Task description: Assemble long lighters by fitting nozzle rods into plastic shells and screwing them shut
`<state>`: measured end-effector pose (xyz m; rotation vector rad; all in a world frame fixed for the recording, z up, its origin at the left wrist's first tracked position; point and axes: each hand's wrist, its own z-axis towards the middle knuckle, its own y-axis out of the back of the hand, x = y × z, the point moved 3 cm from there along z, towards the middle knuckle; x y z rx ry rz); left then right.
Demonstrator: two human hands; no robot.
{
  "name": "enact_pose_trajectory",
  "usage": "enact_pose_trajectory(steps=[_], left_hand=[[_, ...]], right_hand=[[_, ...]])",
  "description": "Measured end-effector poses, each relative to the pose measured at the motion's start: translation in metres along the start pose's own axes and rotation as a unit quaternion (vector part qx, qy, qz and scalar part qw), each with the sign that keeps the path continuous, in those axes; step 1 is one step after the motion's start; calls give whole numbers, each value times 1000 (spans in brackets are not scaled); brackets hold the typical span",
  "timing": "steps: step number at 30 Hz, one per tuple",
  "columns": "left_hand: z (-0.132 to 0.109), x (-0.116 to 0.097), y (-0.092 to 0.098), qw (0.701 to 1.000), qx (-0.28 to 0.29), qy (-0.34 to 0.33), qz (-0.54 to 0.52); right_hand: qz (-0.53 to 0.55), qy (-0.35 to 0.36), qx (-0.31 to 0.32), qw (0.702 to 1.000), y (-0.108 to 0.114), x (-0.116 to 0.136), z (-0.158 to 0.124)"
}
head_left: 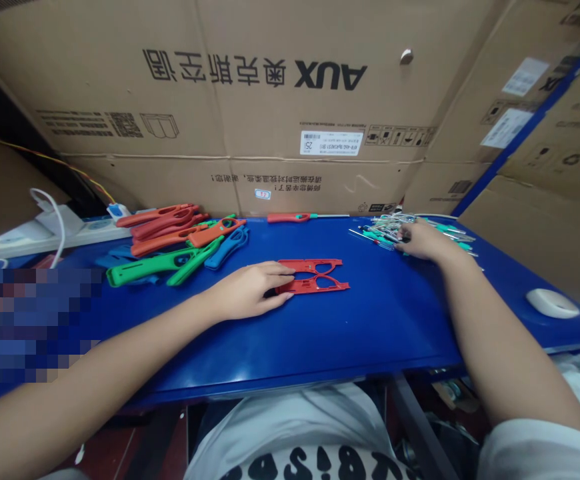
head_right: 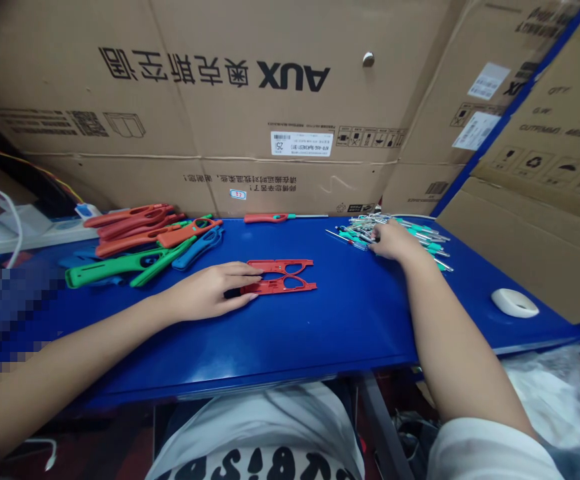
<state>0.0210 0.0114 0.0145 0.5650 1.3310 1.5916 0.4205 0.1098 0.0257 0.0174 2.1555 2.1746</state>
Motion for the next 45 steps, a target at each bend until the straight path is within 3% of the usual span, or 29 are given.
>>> enact_pose_trajectory(steps=[8,16,22,29,32,39,41,45], left_hand=[[0,1,-2,1000,-5,-4,-2],[-1,2,-3,1000,-5,0,-6],[-1,3,-3,1000,-5,9,-3],[-1,2,-2,1000,-12,3,-1],[0,0,-1,1000,-11,3,-6],[0,3,4,1000,-4,-3,-5],[0,4,7,999,-45,-3,-19],[0,2,17,968,-234,70,-58]], right_hand=[[47,-11,-44,998,2,1,-3],[122,-12,-193,973,9,2,-4],[138,-17,-222,965,21,6,-10],[235,-48,-249,939,31,14,-20],[264,9,-256,930,35,24,-24],[296,185,-202,915,34,61,-41],[296,225,-179,911,32,74,-46],[279,317,-141,895,29,100,-57]])
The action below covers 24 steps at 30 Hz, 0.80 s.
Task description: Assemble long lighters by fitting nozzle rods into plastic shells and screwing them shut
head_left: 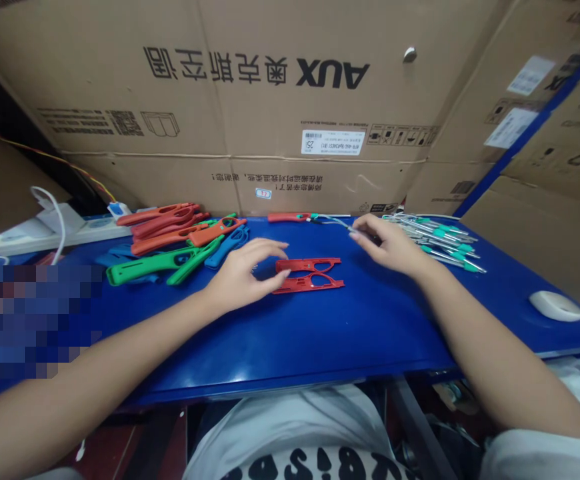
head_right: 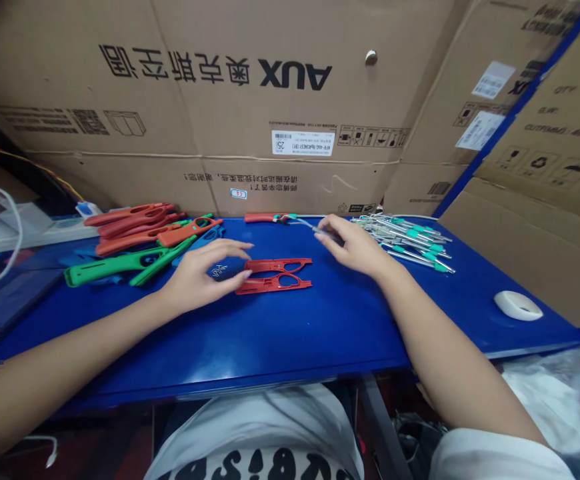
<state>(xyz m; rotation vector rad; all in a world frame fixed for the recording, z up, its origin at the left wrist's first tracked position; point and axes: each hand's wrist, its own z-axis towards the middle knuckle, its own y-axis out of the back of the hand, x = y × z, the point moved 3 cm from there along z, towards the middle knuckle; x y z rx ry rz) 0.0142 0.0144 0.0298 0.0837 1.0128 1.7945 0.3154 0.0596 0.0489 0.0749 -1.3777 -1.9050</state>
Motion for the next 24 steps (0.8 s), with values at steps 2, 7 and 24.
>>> enact_pose_trajectory(steps=[2,7,24], left_hand=[[1,-1,1,997,-55,60,-14],[0,-4,-9,996,-6,89,-22],[17,-16,-12,944,51,271,-183]], right_hand=[[14,29,19,999,-8,10,0],[60,48,43,996,-20,28,-1],[220,-27,273,936,-16,37,-3]])
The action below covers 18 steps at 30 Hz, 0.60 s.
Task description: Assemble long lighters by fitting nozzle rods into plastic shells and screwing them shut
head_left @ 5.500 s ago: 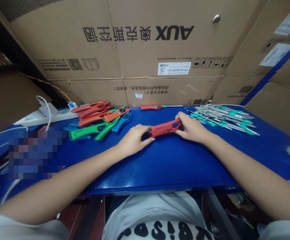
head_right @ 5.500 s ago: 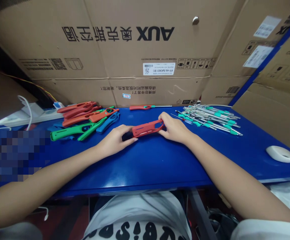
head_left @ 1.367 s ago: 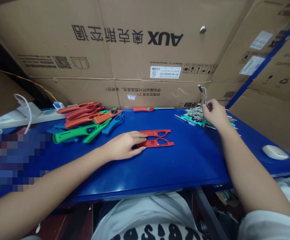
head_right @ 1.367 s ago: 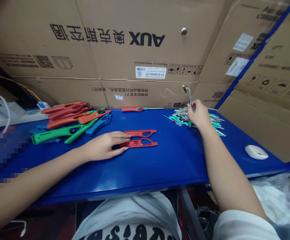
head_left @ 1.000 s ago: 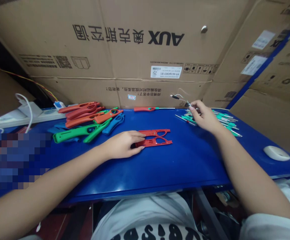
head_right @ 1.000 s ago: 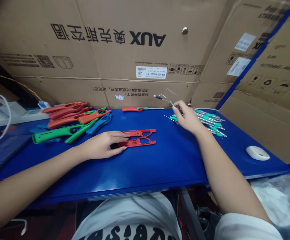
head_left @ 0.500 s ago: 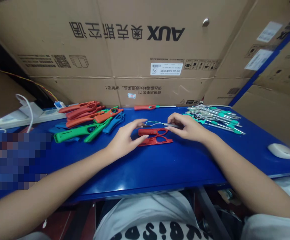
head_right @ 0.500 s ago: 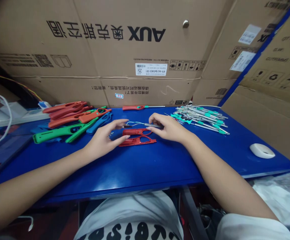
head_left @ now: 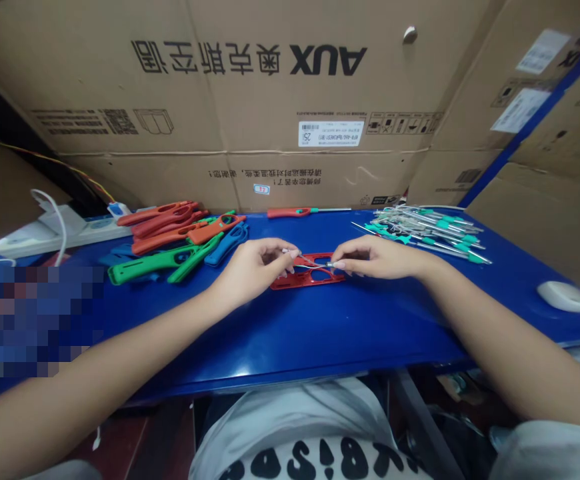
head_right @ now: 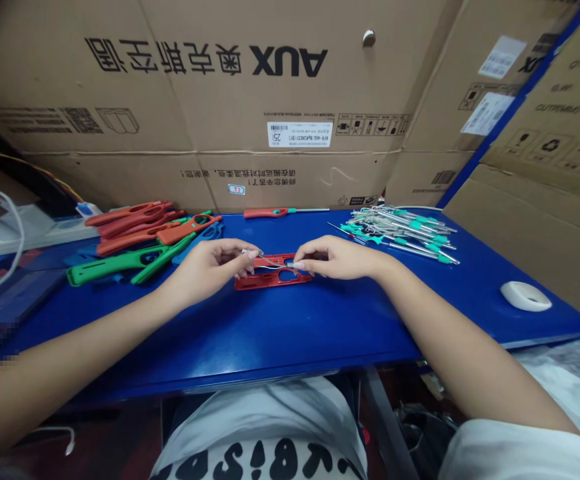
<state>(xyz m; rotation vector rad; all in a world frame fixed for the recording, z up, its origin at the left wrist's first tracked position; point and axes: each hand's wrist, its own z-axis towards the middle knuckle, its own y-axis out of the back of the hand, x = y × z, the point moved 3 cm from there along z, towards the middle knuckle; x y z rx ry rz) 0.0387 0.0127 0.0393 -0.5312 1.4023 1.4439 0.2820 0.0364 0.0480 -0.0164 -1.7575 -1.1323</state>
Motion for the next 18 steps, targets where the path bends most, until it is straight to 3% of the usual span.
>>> enact_pose_trajectory(steps=[4,12,18], left_hand=[[3,10,-5,999,19,19,41],[-4,31,-14,997,59,-3,-42],[-8,25,-11,995,44,-57,64]], right_hand=[[24,-22,-24,999,3,-9,-6],[65,-76,6,995,0,-24,-8],[67,-96,0,993,2,-24,-9]])
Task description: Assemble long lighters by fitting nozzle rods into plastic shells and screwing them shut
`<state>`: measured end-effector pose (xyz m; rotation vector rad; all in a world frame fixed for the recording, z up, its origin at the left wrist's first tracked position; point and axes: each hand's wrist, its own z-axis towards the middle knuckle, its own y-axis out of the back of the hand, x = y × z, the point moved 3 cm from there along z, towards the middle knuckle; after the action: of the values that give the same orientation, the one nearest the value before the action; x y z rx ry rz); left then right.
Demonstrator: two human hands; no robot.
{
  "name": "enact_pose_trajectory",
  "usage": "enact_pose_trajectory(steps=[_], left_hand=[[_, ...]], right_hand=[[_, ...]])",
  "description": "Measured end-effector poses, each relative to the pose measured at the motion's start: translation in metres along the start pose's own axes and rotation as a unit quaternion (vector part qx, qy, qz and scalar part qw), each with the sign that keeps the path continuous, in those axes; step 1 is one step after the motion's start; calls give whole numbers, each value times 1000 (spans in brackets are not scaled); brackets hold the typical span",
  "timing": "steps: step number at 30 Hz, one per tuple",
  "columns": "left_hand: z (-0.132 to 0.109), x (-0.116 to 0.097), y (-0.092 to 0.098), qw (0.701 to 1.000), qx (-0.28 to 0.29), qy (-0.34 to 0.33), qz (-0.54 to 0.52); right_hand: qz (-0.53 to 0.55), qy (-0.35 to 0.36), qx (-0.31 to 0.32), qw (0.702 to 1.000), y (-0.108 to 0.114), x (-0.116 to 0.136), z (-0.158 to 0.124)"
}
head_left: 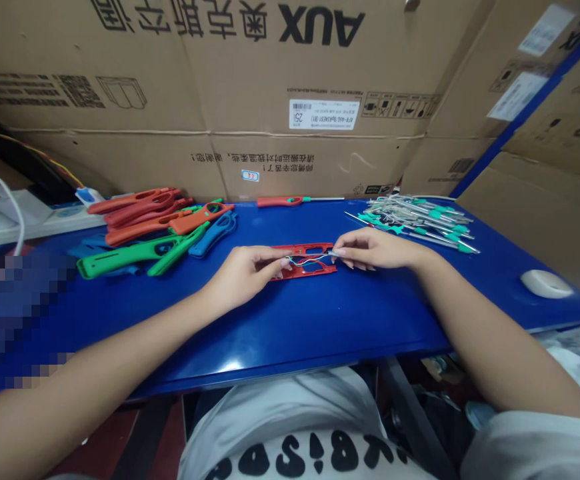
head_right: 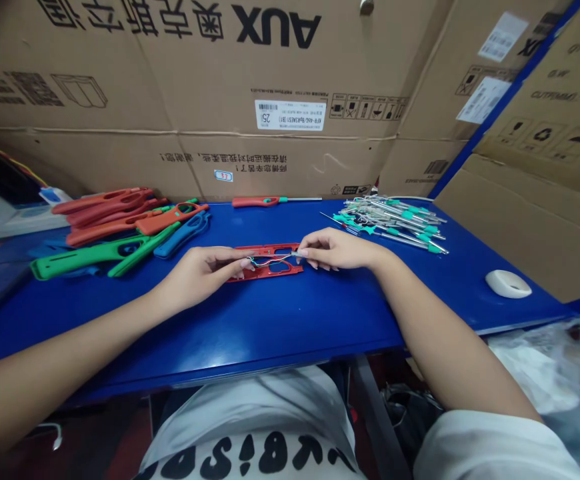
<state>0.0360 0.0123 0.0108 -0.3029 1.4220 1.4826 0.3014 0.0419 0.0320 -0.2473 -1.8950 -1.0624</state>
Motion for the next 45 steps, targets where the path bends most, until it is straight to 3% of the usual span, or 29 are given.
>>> enact_pose_trajectory(steps=[10,23,32,36,45], left_hand=[[-1,-5,2,988,-31,-106,112],[0,0,0,995,-29,-44,85],[1,3,-3,986,-7,-111,126],[0,3,-6,982,2,-122,147],[1,2,-8,976,14,-128,174]], right_hand=[[16,9,-3,1000,3,-3,-1],[78,63,-66,993,3,0,1],[-59,76,-40,995,8,-3,-2],[-115,49,-28,992,6,-2,-1],[-156,84,-23,984,3,5,-5]])
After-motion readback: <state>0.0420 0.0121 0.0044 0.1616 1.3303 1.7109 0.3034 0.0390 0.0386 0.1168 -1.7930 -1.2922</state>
